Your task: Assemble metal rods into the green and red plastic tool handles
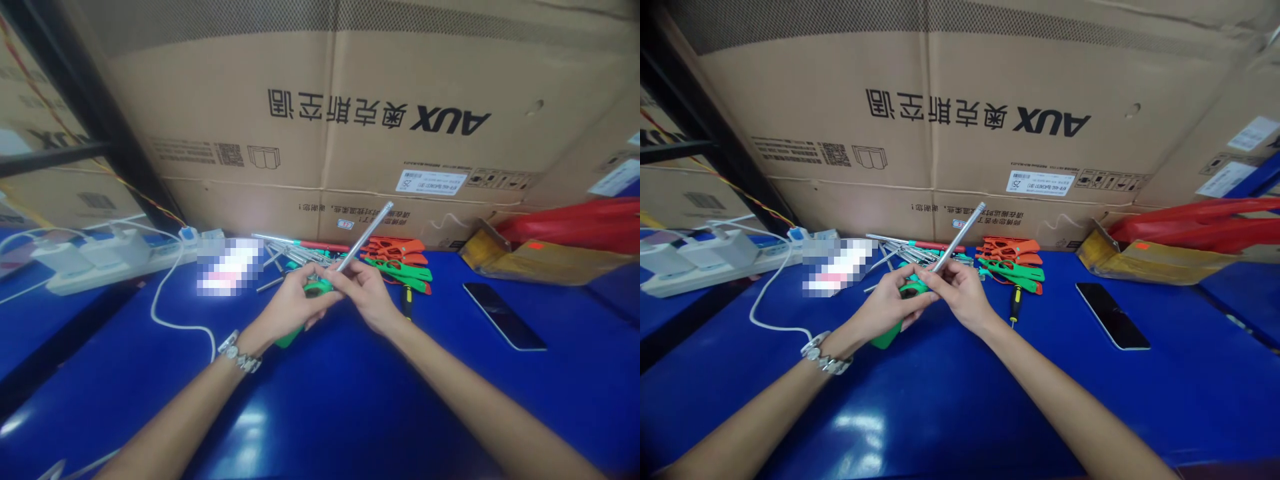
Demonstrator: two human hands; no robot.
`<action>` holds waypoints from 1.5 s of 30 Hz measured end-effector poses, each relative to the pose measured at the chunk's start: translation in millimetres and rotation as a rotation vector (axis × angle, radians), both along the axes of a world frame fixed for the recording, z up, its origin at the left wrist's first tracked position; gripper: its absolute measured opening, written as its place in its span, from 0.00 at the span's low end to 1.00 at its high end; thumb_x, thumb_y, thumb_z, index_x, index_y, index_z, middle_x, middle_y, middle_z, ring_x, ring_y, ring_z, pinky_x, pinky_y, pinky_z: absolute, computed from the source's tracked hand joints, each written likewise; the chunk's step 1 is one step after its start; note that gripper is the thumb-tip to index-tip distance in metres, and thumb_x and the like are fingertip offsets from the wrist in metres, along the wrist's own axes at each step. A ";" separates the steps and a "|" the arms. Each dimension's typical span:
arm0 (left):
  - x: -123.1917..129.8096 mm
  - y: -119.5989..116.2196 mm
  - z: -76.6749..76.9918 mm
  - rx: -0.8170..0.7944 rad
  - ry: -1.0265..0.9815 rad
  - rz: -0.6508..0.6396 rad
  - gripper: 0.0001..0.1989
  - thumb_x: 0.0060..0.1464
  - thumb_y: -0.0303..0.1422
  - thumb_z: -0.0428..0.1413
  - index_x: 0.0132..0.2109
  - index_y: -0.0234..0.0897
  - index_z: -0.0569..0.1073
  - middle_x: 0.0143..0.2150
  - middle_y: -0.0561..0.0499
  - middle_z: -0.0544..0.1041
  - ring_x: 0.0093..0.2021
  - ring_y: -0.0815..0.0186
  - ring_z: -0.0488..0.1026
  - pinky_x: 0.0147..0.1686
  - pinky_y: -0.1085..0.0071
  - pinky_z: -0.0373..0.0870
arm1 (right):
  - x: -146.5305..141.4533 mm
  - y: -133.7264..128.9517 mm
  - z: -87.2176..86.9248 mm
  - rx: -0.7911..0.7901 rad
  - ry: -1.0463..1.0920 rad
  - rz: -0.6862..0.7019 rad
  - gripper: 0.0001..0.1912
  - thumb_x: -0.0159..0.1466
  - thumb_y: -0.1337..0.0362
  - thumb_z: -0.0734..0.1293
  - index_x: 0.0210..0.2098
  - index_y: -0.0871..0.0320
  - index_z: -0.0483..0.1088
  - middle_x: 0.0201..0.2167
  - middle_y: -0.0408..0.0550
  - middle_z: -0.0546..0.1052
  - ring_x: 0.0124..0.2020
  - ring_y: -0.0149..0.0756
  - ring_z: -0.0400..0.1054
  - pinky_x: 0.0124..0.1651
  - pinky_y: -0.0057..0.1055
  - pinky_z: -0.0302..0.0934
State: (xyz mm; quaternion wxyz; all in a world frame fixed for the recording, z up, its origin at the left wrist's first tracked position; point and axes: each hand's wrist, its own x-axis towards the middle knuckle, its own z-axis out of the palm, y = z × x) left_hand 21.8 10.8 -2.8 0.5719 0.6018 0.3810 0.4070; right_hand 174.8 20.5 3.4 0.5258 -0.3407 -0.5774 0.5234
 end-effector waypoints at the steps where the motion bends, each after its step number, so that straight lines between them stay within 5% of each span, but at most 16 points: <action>1: 2.9 0.5 0.5 -0.007 -0.004 0.024 0.18 0.51 0.39 0.65 0.40 0.36 0.66 0.17 0.59 0.71 0.12 0.73 0.66 0.11 0.80 0.62 | -1.5 -0.2 2.0 0.006 -0.006 -0.010 0.16 0.56 0.52 0.74 0.33 0.57 0.73 0.27 0.42 0.74 0.26 0.30 0.67 0.29 0.27 0.62; 4: 11.3 0.9 1.1 -0.011 -0.010 0.098 0.16 0.50 0.39 0.65 0.37 0.33 0.69 0.19 0.53 0.75 0.15 0.68 0.73 0.16 0.77 0.71 | -7.2 0.0 6.2 0.015 0.016 -0.079 0.17 0.58 0.49 0.72 0.33 0.57 0.71 0.24 0.40 0.71 0.23 0.30 0.65 0.26 0.27 0.61; 10: 17.8 -2.1 0.6 0.055 0.027 0.262 0.06 0.50 0.31 0.60 0.33 0.33 0.71 0.16 0.56 0.72 0.14 0.71 0.69 0.13 0.79 0.68 | -14.2 4.5 11.9 0.161 -0.061 -0.267 0.22 0.56 0.52 0.75 0.21 0.56 0.62 0.18 0.37 0.64 0.20 0.26 0.56 0.23 0.24 0.53; 21: 20.5 0.3 -1.7 0.074 -0.071 0.313 0.11 0.47 0.36 0.62 0.33 0.36 0.70 0.12 0.61 0.65 0.09 0.72 0.62 0.10 0.79 0.58 | -21.1 12.4 22.8 0.164 -0.109 -0.089 0.26 0.54 0.46 0.74 0.21 0.55 0.58 0.18 0.36 0.61 0.20 0.26 0.55 0.24 0.26 0.50; 25: 16.7 -1.5 -5.0 0.076 -0.240 0.187 0.10 0.49 0.39 0.54 0.33 0.36 0.68 0.15 0.58 0.67 0.12 0.72 0.62 0.12 0.76 0.59 | -17.6 13.4 16.0 0.183 -0.104 -0.084 0.24 0.56 0.47 0.73 0.22 0.55 0.59 0.18 0.36 0.64 0.20 0.26 0.57 0.25 0.26 0.53; 28: 16.1 -2.3 -5.4 -0.062 -0.401 0.098 0.16 0.51 0.46 0.46 0.34 0.37 0.67 0.18 0.55 0.68 0.14 0.69 0.63 0.14 0.74 0.61 | -13.3 17.6 9.4 0.153 -0.131 -0.090 0.23 0.56 0.47 0.73 0.23 0.56 0.62 0.17 0.37 0.66 0.20 0.27 0.59 0.24 0.27 0.54; 35: 29.0 1.5 -7.5 -0.237 -0.379 0.233 0.30 0.58 0.61 0.40 0.33 0.37 0.66 0.15 0.57 0.64 0.11 0.71 0.59 0.11 0.76 0.56 | -18.3 11.0 1.5 0.125 -0.166 -0.154 0.19 0.60 0.49 0.70 0.26 0.55 0.64 0.16 0.36 0.65 0.15 0.28 0.60 0.18 0.25 0.53; 41: 37.8 3.0 -12.0 -0.210 -0.388 0.387 0.32 0.60 0.60 0.42 0.38 0.35 0.72 0.21 0.53 0.72 0.14 0.70 0.66 0.11 0.77 0.57 | -37.2 5.6 -12.5 0.144 -0.201 -0.427 0.15 0.65 0.54 0.65 0.27 0.56 0.65 0.16 0.35 0.62 0.14 0.25 0.55 0.17 0.23 0.49; 45: 38.4 2.3 -10.4 -0.212 -0.365 0.431 0.32 0.61 0.58 0.41 0.38 0.34 0.74 0.23 0.51 0.75 0.14 0.69 0.67 0.10 0.77 0.56 | -41.1 9.4 -16.5 0.145 -0.241 -0.451 0.14 0.64 0.57 0.64 0.25 0.57 0.65 0.16 0.34 0.59 0.16 0.24 0.53 0.19 0.23 0.48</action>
